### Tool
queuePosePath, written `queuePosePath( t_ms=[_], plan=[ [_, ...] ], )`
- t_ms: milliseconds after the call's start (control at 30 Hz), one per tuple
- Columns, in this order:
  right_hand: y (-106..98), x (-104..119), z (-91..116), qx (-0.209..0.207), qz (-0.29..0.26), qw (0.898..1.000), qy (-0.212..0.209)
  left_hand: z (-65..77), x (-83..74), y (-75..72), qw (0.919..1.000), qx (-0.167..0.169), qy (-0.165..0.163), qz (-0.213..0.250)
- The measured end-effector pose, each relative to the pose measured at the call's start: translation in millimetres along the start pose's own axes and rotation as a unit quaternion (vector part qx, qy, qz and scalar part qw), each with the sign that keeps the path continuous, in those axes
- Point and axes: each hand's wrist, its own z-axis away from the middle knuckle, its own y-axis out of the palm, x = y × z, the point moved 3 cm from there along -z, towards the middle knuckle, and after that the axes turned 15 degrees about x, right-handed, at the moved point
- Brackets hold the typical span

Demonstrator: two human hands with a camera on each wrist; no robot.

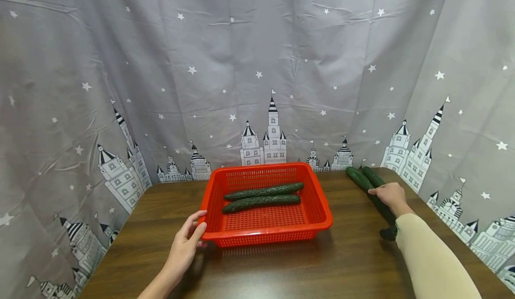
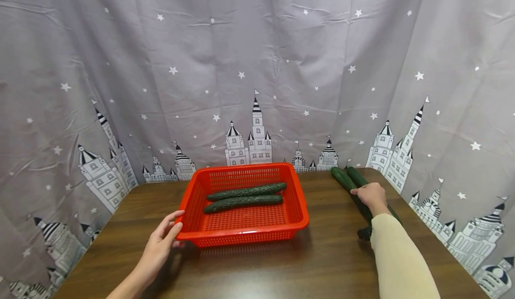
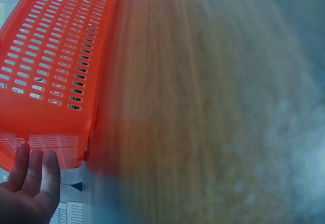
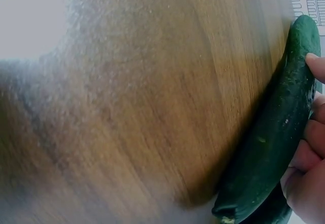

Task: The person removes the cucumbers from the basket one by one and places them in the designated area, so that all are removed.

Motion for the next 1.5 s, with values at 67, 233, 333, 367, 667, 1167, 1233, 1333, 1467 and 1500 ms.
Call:
queuePosePath(
  t_ms=[67, 233, 333, 367, 667, 1167, 1233, 1333, 1467, 1500],
  plan=[
    [0, -2, 0, 0.001, 0.002, 1.000, 0.002, 0.0, 0.3, 0.2, 1.0000, 0.000, 0.000, 0.000],
    [0, -5, 1, -0.006, 0.005, 1.000, 0.004, -0.1, 1.4, 0.1, 1.0000, -0.002, 0.000, 0.002],
    [-2, -5, 1, -0.015, 0.008, 1.000, 0.002, -0.4, 1.3, 0.2, 1.0000, -0.004, 0.004, 0.002],
    [-2, -4, 2, -0.018, 0.010, 1.000, 0.001, -0.5, 1.1, 0.2, 1.0000, -0.004, 0.007, 0.002],
    [-5, -3, 1, -0.022, 0.011, 1.000, -0.013, 0.8, 0.5, -1.4, 1.0000, -0.007, 0.002, -0.004],
    [-22, 35, -5, -0.010, -0.033, 0.998, -0.060, -0.3, -0.5, -1.3, 1.0000, -0.001, 0.000, -0.006],
    [-24, 42, -8, -0.008, -0.043, 0.997, -0.065, -0.3, -0.6, -1.3, 1.0000, -0.001, -0.004, -0.005],
    [-27, 54, -10, 0.002, -0.054, 0.996, -0.077, -0.1, -0.8, -1.2, 0.9999, -0.001, -0.009, -0.004],
    [-31, 71, -11, 0.019, -0.060, 0.993, -0.099, -0.2, -0.6, -0.8, 0.9999, -0.003, -0.010, -0.005],
    [-31, 76, -11, 0.024, -0.061, 0.993, -0.103, -0.2, -0.4, -0.9, 0.9999, -0.003, -0.009, -0.005]
  ],
)
